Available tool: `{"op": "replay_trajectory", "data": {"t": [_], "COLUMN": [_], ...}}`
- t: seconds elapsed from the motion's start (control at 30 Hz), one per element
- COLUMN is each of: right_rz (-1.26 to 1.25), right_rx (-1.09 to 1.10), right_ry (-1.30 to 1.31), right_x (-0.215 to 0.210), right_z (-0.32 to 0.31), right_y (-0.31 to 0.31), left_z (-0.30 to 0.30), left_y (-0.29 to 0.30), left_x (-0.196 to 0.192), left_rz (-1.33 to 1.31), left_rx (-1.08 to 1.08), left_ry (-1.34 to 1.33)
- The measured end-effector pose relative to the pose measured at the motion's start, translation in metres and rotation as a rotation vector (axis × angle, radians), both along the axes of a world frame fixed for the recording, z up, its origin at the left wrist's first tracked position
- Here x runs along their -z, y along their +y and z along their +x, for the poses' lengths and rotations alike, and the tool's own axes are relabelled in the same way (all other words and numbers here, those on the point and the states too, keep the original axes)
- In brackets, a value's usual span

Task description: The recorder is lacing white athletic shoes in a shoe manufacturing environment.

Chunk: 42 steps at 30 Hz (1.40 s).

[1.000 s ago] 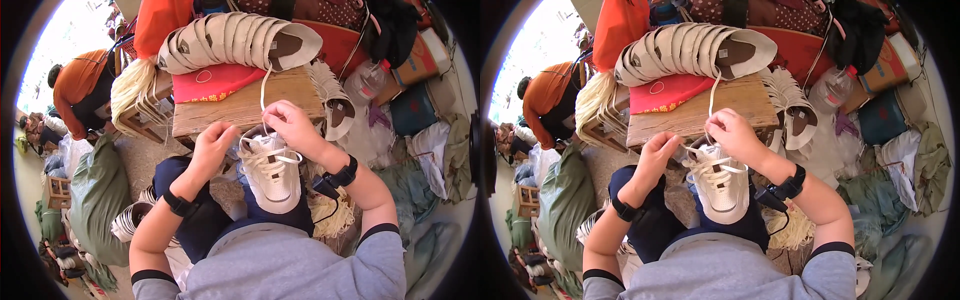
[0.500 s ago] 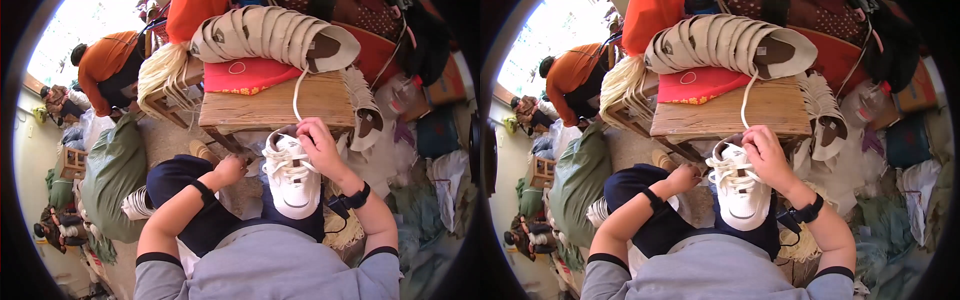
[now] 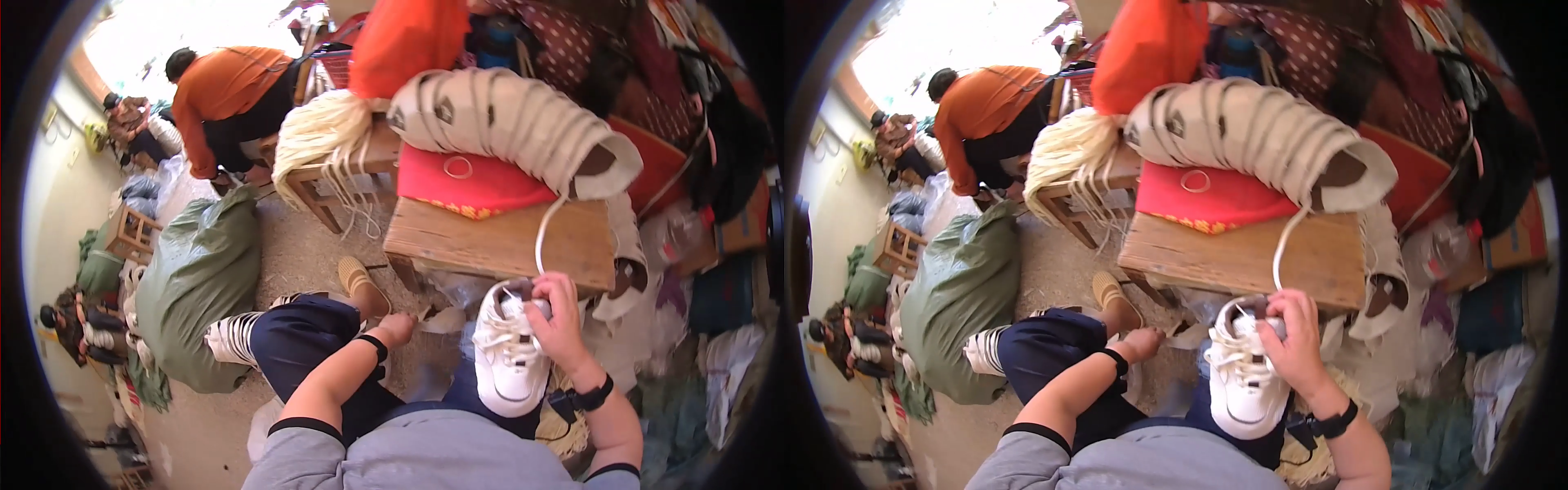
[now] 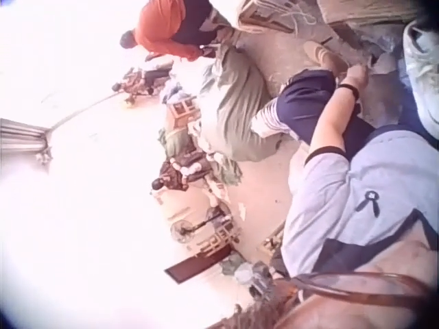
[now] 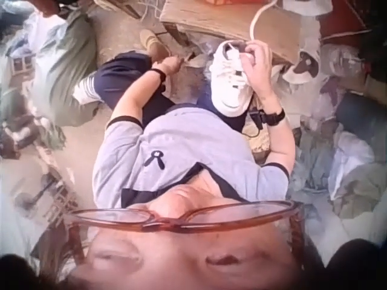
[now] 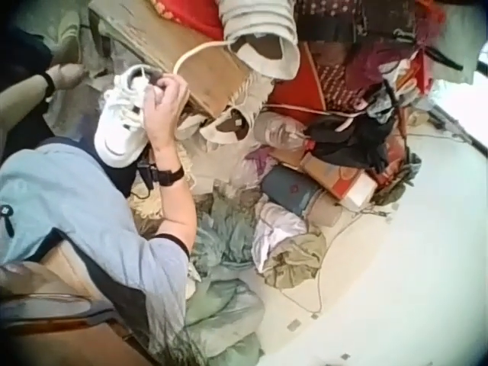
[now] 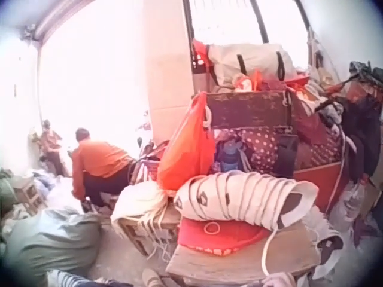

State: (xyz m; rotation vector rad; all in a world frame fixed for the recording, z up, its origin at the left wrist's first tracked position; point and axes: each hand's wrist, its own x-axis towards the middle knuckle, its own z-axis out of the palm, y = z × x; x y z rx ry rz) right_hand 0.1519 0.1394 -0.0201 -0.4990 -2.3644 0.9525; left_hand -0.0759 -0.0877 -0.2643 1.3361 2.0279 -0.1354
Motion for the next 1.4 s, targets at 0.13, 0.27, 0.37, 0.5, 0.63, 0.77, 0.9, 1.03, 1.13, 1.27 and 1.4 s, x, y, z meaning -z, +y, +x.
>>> {"op": "replay_trajectory", "data": {"t": [0.13,0.27,0.37,0.5,0.63,0.77,0.9,1.03,1.13,1.27,1.4], "right_rz": [0.013,0.017,0.000,-0.002,-0.034,-0.080,-0.197,-0.709,-0.735,-0.835,-0.896], "right_rx": [0.015,0.032,0.012,0.005,0.024,0.028,0.048,0.081,0.016,0.278,0.498], "right_ry": [-0.020,-0.020,-0.028,0.001,0.023,0.048,0.027,0.365,0.491,0.346,0.208], "right_x": [0.004,0.003,0.003,0.006,0.010,0.015,0.025,-0.001,0.009,0.044,0.044], "right_z": [0.000,0.003,0.000,-0.002,0.001,0.004,0.013,0.011,0.020,0.053,0.069], "right_y": [-0.001,-0.002,-0.002,-0.002,-0.002,0.001,0.003,-0.018,-0.013,-0.004,0.002], "left_z": [0.002,0.008,0.009,0.010,0.025,0.045,0.058,0.090,0.117,0.132,0.134], "left_y": [0.014,0.014,-0.009,-0.049,-0.062,-0.062,-0.020,0.030,0.043,0.045,0.042], "left_x": [-0.045,-0.104,-0.144,-0.223,-0.293,-0.333,-0.336,-0.314,-0.293,-0.283,-0.276], "left_rz": [-0.030,0.102,0.264,0.810,1.229,1.441,1.797,1.611,1.416,1.326,1.294], "left_rx": [-0.123,-0.083,-0.072,-0.223,-0.395,-0.375,-0.120,0.125,0.337,0.531,0.605], "left_ry": [-0.109,-0.102,-0.084,-0.165,-0.155,-0.054,0.182,0.022,-0.086,-0.210,-0.240]}}
